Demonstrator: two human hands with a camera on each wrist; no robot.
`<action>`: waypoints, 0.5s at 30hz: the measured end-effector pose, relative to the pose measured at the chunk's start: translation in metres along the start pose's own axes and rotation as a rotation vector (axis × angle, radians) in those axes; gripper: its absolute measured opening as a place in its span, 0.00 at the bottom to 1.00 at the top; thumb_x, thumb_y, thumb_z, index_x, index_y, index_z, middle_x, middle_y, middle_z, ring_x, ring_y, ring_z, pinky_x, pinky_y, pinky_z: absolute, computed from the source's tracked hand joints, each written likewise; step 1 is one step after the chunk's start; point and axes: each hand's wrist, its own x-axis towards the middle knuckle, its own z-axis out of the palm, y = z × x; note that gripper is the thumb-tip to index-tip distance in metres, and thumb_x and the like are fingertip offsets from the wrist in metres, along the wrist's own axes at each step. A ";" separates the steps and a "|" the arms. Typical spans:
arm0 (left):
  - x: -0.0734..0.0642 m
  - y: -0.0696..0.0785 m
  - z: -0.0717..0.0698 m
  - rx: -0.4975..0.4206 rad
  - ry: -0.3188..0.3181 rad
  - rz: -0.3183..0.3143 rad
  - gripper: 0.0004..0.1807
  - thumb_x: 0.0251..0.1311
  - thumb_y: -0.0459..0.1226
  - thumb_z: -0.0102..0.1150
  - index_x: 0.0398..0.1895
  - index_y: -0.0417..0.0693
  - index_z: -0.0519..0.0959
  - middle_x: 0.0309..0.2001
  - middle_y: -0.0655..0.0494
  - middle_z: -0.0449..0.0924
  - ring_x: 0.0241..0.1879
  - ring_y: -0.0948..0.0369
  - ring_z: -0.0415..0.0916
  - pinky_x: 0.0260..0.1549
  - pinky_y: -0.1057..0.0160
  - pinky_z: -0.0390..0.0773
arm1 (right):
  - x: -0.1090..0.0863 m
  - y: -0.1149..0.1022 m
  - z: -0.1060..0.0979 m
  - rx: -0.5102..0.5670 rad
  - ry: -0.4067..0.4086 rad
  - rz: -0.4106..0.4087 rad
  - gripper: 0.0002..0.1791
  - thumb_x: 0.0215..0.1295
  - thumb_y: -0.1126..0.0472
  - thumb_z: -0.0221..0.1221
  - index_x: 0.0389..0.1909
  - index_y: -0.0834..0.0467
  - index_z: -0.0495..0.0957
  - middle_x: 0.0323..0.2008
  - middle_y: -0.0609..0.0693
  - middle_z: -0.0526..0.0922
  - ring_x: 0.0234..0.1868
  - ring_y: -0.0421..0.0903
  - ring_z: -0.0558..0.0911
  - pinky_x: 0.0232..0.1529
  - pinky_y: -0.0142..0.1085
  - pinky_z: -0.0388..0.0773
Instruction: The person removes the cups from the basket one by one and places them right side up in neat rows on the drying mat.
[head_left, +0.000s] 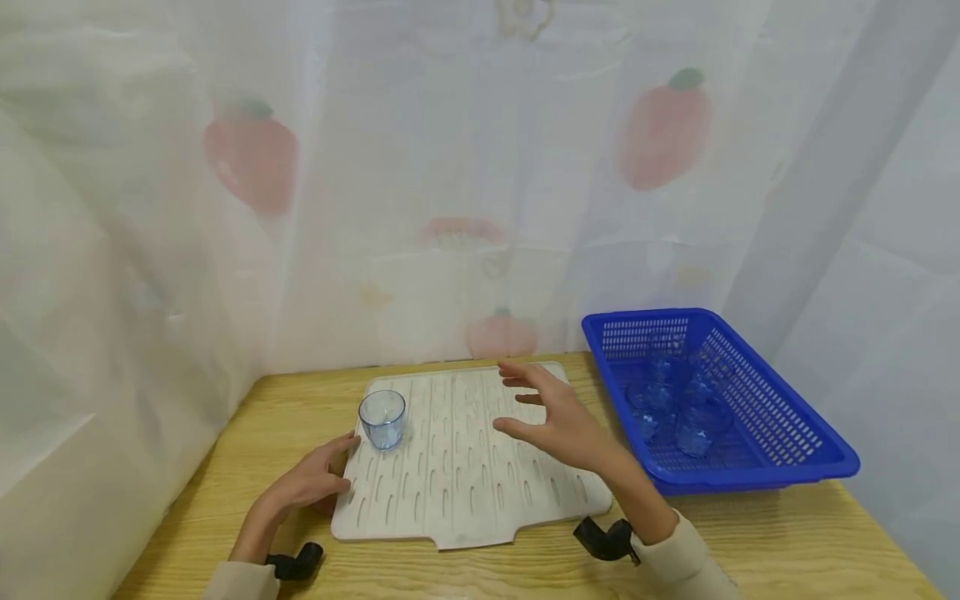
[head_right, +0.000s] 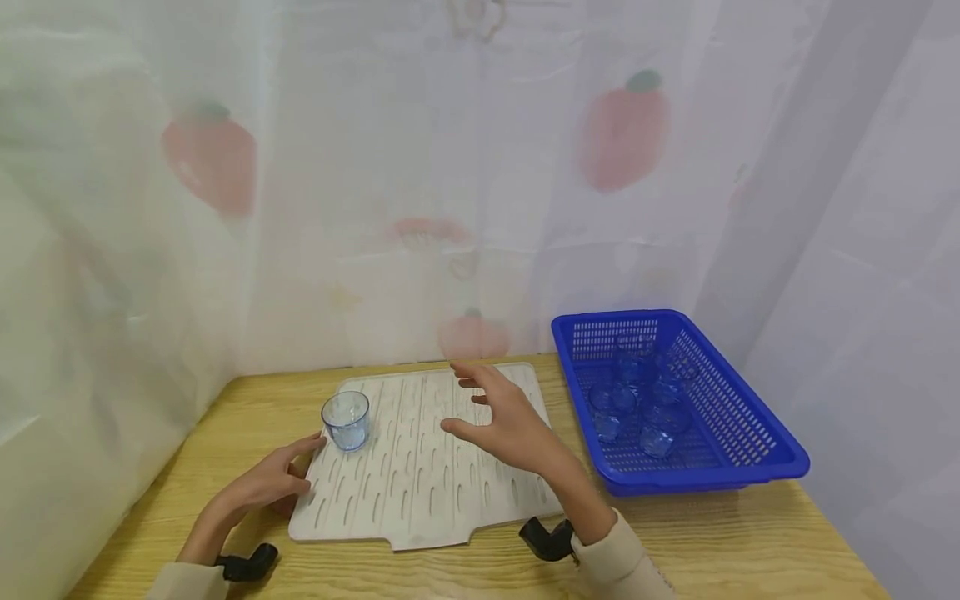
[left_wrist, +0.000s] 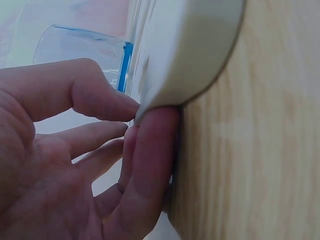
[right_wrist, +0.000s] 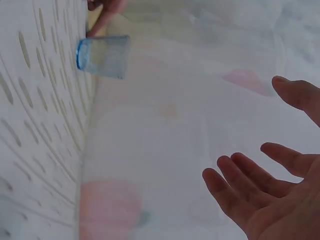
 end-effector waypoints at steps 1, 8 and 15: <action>0.000 0.000 0.001 -0.020 -0.003 -0.009 0.46 0.51 0.27 0.64 0.77 0.32 0.61 0.81 0.31 0.48 0.62 0.41 0.69 0.45 0.51 0.82 | -0.003 0.000 -0.006 -0.011 0.007 -0.004 0.39 0.67 0.57 0.68 0.77 0.56 0.64 0.70 0.57 0.74 0.69 0.57 0.76 0.65 0.51 0.78; -0.001 0.000 0.003 -0.114 -0.030 -0.017 0.47 0.52 0.26 0.61 0.78 0.31 0.57 0.82 0.30 0.43 0.42 0.50 0.79 0.25 0.56 0.82 | -0.025 0.013 -0.050 -0.119 0.049 -0.015 0.37 0.66 0.61 0.68 0.75 0.56 0.67 0.68 0.56 0.76 0.66 0.56 0.78 0.62 0.50 0.80; -0.002 -0.002 0.002 -0.127 -0.021 -0.031 0.47 0.52 0.25 0.62 0.79 0.32 0.57 0.82 0.31 0.43 0.40 0.50 0.79 0.26 0.55 0.83 | -0.043 0.032 -0.094 -0.158 0.060 0.096 0.35 0.71 0.60 0.64 0.76 0.59 0.64 0.69 0.60 0.74 0.64 0.62 0.78 0.60 0.55 0.79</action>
